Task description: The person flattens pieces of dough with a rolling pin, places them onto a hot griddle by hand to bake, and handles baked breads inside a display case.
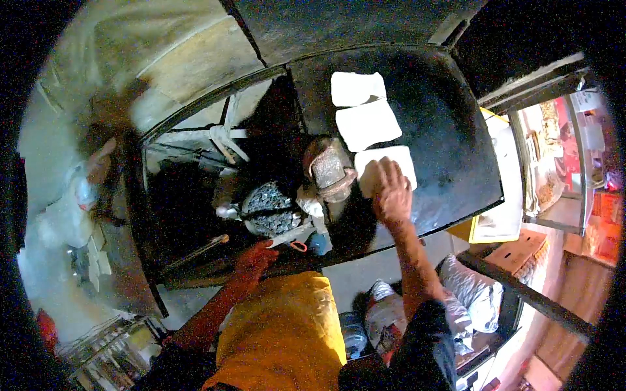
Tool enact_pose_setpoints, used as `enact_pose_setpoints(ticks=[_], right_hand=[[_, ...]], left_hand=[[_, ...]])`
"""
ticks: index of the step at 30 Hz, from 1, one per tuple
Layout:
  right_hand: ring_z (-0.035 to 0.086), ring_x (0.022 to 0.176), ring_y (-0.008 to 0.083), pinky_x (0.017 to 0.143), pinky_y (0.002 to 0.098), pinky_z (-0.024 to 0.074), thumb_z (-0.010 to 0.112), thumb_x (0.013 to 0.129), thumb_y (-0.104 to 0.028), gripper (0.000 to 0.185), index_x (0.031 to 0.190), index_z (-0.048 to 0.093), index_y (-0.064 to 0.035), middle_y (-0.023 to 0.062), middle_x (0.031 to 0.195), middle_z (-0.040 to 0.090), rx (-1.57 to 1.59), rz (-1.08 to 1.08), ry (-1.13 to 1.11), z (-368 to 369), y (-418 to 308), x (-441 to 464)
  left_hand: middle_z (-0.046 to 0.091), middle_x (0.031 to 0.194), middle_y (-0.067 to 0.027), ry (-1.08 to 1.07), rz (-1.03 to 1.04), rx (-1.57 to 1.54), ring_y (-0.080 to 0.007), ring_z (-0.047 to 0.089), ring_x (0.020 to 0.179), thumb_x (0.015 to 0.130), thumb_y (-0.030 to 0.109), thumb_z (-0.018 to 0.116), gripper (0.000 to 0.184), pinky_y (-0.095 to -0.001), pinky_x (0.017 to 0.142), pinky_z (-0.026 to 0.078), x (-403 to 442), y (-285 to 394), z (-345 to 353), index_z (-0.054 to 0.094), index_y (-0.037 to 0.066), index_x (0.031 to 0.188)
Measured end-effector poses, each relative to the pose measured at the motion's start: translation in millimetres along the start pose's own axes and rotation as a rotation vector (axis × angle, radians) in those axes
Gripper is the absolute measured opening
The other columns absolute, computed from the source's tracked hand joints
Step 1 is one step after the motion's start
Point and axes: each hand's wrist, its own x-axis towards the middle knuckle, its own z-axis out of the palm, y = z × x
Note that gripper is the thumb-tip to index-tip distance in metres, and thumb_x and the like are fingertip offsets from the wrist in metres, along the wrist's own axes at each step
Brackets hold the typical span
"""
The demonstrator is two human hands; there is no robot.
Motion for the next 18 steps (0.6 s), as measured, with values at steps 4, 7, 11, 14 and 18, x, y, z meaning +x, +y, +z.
enact_pose_setpoints(ticks=[4,7,11,14,18], right_hand=[[0.032,0.151,0.0325,0.119,0.0550,0.0288,0.056,0.096,-0.025,0.065,0.158,0.038,-0.0201,0.0112,0.163,0.035,-0.004,0.000,-0.036,-11.2,-18.0,-3.3],[0.048,0.136,0.0369,0.113,0.0552,0.0346,0.061,0.096,-0.034,0.056,0.148,0.050,-0.0170,0.0162,0.151,0.048,0.000,0.030,0.140,-12.4,-11.3,23.5],[0.044,0.141,0.0359,0.117,0.0573,0.0301,0.056,0.100,-0.048,0.060,0.153,0.047,-0.0202,0.0165,0.154,0.046,-0.060,-0.159,0.214,-30.7,-9.0,91.2],[0.036,0.148,0.0333,0.121,0.0644,0.0202,0.046,0.099,-0.066,0.072,0.159,0.039,-0.0262,0.0150,0.161,0.038,-0.166,0.038,-0.109,-19.6,0.6,105.6],[0.033,0.148,0.0332,0.120,0.0661,0.0183,0.043,0.098,-0.072,0.082,0.160,0.038,-0.0189,0.0156,0.162,0.036,-0.296,0.120,-0.196,-24.6,-15.3,86.6]], left_hand=[[0.068,0.126,-0.0115,-0.018,0.049,0.117,-0.0208,0.063,0.114,0.107,0.022,0.056,0.042,-0.0372,0.103,0.049,2.6,-0.6,-1.2,0.052,0.006,0.146],[0.069,0.126,-0.0114,-0.008,-0.019,0.161,-0.0215,0.064,0.113,0.108,0.022,0.055,0.041,-0.0368,0.103,0.049,6.0,3.0,2.0,0.052,0.006,0.146],[0.069,0.125,-0.0116,0.056,-0.042,0.213,-0.0232,0.064,0.116,0.108,0.017,0.054,0.039,-0.0369,0.102,0.050,-7.0,8.8,2.0,0.053,0.005,0.145],[0.066,0.130,-0.0125,0.065,-0.045,0.229,-0.0244,0.063,0.121,0.108,0.013,0.052,0.038,-0.0381,0.105,0.049,-12.7,10.0,-2.0,0.052,0.004,0.146],[0.061,0.137,-0.0136,0.073,-0.090,0.221,-0.0245,0.060,0.126,0.108,0.010,0.052,0.039,-0.0395,0.110,0.048,-17.6,3.1,-3.9,0.051,0.003,0.146]])
